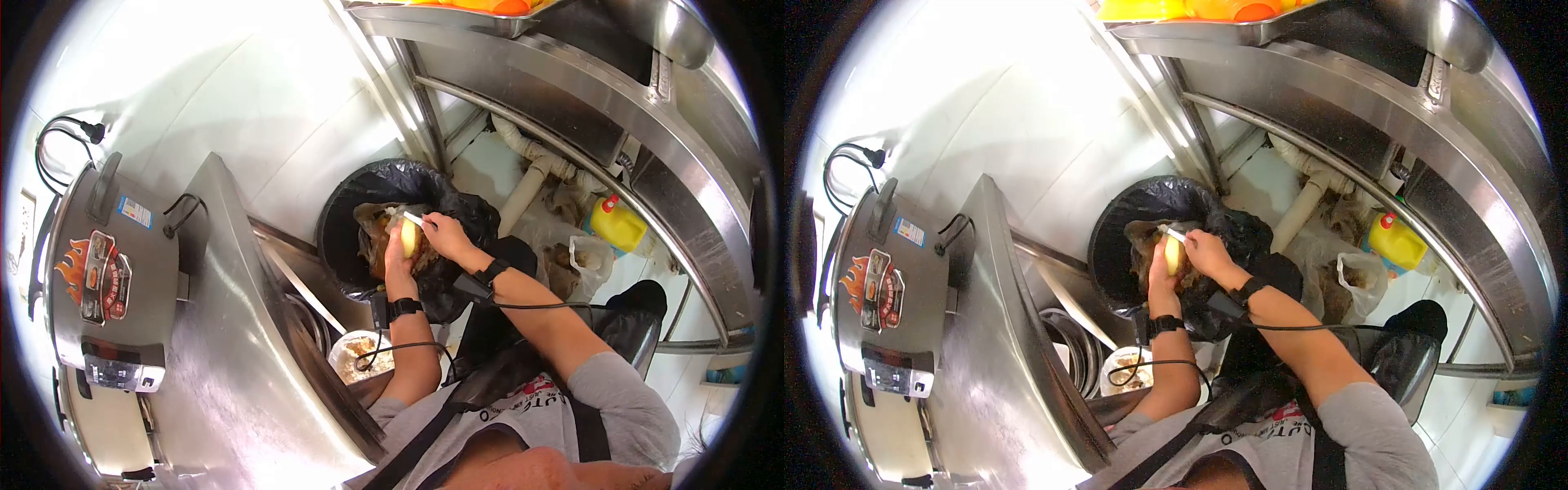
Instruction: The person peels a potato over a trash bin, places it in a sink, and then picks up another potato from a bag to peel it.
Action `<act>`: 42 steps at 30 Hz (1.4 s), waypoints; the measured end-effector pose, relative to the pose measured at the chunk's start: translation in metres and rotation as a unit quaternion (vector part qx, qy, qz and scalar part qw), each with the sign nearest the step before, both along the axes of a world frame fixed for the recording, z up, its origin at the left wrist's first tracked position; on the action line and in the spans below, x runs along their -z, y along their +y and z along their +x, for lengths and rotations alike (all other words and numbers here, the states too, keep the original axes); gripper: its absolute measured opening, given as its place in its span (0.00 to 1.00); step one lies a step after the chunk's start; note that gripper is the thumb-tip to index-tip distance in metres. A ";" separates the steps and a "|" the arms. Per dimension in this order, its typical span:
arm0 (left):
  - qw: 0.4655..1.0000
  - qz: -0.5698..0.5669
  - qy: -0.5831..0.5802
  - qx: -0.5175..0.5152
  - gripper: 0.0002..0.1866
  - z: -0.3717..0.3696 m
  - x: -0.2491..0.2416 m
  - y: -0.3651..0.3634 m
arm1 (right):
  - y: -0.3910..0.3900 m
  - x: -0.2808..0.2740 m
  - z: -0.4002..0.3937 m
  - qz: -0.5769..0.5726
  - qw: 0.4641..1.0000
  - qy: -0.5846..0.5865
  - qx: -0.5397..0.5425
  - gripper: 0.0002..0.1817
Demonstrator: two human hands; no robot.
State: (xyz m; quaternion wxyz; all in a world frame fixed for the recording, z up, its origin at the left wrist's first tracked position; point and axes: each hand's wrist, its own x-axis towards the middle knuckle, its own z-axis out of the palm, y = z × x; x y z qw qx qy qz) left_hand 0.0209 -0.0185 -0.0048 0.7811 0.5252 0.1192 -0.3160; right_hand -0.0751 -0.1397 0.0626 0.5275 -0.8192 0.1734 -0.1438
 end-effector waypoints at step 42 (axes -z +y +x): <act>1.000 0.011 0.025 -0.014 0.27 -0.014 -0.021 -0.002 | 0.006 0.015 0.000 -0.053 0.997 -0.046 0.013 0.16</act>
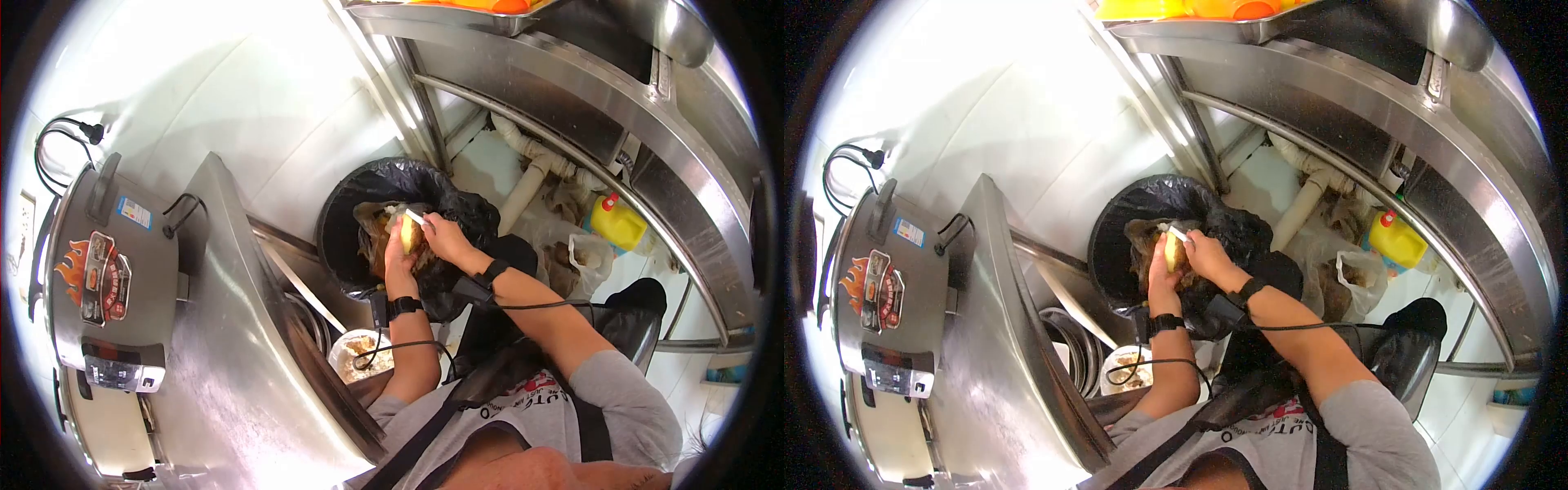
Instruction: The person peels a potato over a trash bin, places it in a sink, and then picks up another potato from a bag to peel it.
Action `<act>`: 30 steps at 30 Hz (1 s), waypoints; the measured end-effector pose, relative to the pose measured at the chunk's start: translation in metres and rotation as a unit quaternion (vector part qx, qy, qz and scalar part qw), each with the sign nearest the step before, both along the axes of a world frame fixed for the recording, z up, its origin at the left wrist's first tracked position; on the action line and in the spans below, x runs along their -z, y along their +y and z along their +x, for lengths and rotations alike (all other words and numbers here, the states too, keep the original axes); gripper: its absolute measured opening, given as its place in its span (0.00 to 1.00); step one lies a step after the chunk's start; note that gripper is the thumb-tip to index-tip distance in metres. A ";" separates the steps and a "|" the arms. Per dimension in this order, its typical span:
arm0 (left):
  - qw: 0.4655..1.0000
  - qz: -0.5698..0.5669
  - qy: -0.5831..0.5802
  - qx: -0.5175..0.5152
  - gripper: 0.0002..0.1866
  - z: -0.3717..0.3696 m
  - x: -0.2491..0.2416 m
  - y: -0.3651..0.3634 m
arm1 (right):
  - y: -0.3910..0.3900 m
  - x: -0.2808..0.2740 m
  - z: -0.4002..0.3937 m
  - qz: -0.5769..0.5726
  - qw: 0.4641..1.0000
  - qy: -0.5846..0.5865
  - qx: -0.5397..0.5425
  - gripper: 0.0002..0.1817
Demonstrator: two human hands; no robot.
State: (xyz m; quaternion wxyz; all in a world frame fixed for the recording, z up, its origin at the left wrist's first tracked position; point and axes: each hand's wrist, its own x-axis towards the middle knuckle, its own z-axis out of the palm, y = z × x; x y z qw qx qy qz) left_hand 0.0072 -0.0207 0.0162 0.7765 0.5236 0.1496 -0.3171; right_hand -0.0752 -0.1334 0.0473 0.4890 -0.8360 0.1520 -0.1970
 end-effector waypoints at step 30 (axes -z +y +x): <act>0.984 -0.132 0.036 -0.116 0.33 0.018 0.027 0.007 | 0.014 -0.009 -0.014 0.001 0.998 0.040 -0.050 0.15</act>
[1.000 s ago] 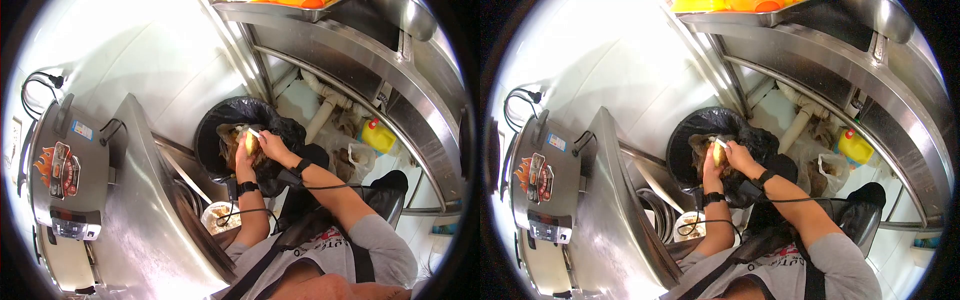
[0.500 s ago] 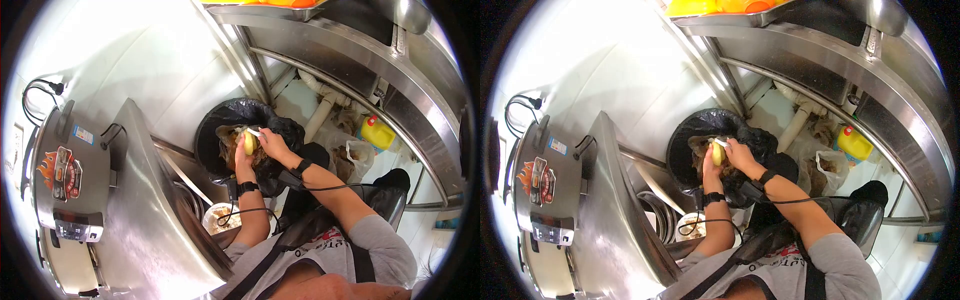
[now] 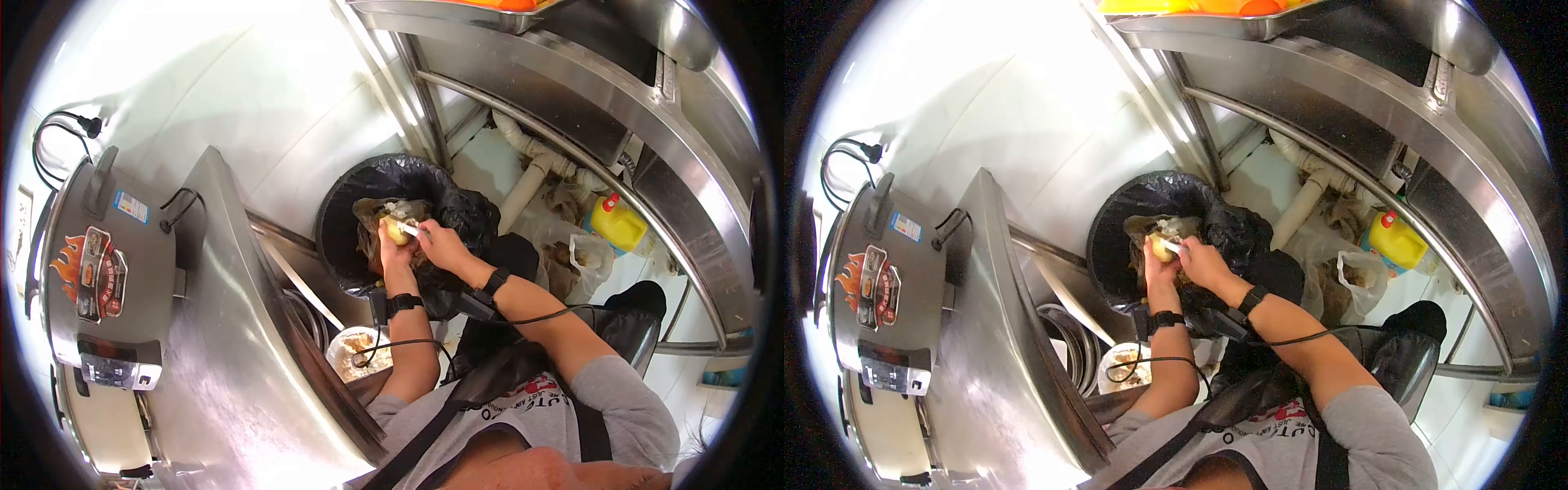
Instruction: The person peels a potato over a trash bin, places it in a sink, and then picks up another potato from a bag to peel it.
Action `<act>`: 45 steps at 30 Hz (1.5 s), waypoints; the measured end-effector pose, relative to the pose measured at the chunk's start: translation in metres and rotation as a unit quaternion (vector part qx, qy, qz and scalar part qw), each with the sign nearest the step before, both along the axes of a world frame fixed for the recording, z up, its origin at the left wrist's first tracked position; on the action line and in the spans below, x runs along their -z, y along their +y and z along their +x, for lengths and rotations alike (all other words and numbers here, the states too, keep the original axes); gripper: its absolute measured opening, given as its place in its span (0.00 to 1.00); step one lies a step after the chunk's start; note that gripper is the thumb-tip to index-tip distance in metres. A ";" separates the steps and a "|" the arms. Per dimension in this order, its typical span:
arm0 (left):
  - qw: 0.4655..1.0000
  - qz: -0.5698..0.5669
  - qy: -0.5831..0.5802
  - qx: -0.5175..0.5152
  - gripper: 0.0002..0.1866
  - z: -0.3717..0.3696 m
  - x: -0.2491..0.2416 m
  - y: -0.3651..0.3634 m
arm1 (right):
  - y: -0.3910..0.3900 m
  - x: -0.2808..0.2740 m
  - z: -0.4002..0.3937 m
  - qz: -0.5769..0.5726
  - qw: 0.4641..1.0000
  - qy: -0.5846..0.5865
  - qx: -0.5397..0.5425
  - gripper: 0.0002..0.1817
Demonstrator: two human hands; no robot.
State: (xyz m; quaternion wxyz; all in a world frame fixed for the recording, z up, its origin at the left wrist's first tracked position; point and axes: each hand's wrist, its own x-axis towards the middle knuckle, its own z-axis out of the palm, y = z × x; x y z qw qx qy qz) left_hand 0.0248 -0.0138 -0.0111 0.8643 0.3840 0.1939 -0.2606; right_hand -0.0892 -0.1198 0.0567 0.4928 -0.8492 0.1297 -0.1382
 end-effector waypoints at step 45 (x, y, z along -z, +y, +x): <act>0.989 0.093 -0.083 0.074 0.24 -0.001 -0.002 -0.008 | -0.016 0.015 0.017 0.061 0.996 -0.020 0.059 0.16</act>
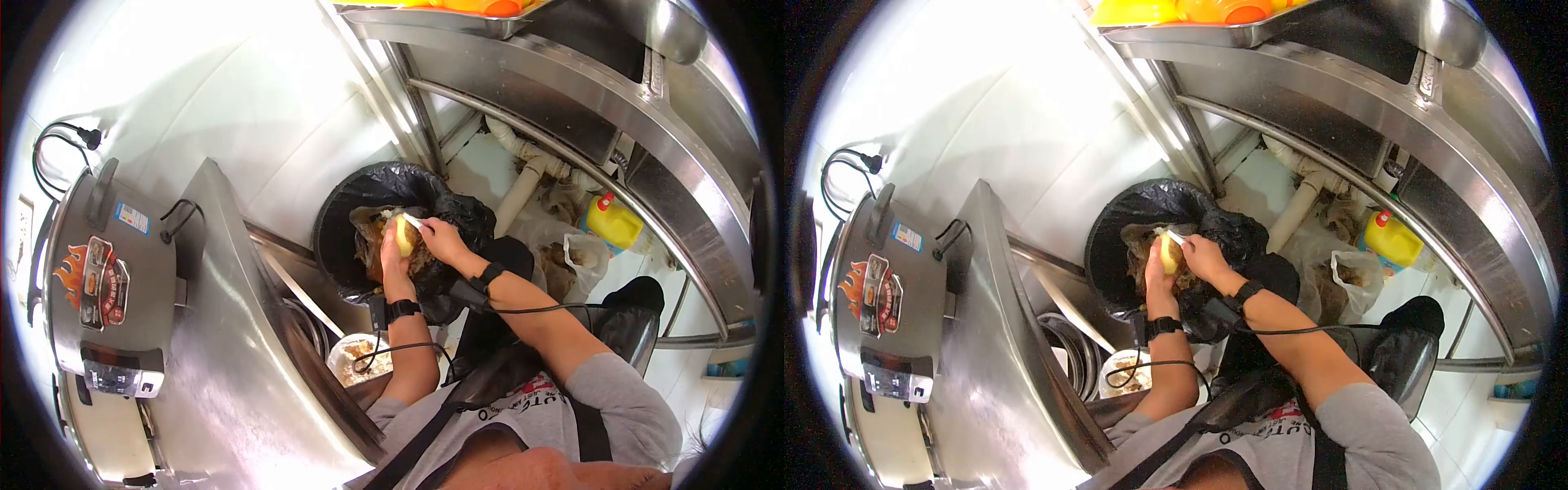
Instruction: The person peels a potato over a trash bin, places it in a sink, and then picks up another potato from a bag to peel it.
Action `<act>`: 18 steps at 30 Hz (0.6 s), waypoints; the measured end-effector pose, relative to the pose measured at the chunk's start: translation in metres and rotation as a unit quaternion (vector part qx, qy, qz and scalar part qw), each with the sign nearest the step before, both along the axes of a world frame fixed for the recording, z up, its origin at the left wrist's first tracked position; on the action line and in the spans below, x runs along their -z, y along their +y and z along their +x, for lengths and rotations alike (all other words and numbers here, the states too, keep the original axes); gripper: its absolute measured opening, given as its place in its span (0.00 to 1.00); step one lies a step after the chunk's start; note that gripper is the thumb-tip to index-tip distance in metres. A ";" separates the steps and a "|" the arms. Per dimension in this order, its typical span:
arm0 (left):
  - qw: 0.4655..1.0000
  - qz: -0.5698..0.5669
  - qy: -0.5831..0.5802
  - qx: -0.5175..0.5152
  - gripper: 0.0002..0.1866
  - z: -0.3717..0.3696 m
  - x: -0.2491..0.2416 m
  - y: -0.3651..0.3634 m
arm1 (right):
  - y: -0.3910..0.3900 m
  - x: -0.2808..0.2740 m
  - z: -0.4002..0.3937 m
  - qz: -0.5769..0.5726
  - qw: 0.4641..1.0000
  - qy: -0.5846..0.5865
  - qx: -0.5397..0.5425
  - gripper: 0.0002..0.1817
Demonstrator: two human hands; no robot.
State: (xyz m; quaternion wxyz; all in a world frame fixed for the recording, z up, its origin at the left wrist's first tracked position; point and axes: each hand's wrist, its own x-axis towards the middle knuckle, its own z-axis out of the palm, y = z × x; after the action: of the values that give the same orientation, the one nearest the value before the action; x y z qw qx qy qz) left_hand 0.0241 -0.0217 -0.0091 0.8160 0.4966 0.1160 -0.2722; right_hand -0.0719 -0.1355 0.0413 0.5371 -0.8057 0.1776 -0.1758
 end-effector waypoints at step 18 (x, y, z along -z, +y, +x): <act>0.988 0.080 -0.111 -0.077 0.25 -0.007 -0.006 -0.008 | 0.006 -0.007 -0.015 -0.074 0.996 -0.003 -0.048 0.16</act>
State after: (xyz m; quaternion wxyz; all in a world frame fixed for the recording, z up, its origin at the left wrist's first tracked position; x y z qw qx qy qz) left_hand 0.0171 -0.0297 -0.0027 0.7997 0.5773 0.0845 -0.1417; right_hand -0.0864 -0.1298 0.0480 0.4841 -0.8504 0.1232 -0.1653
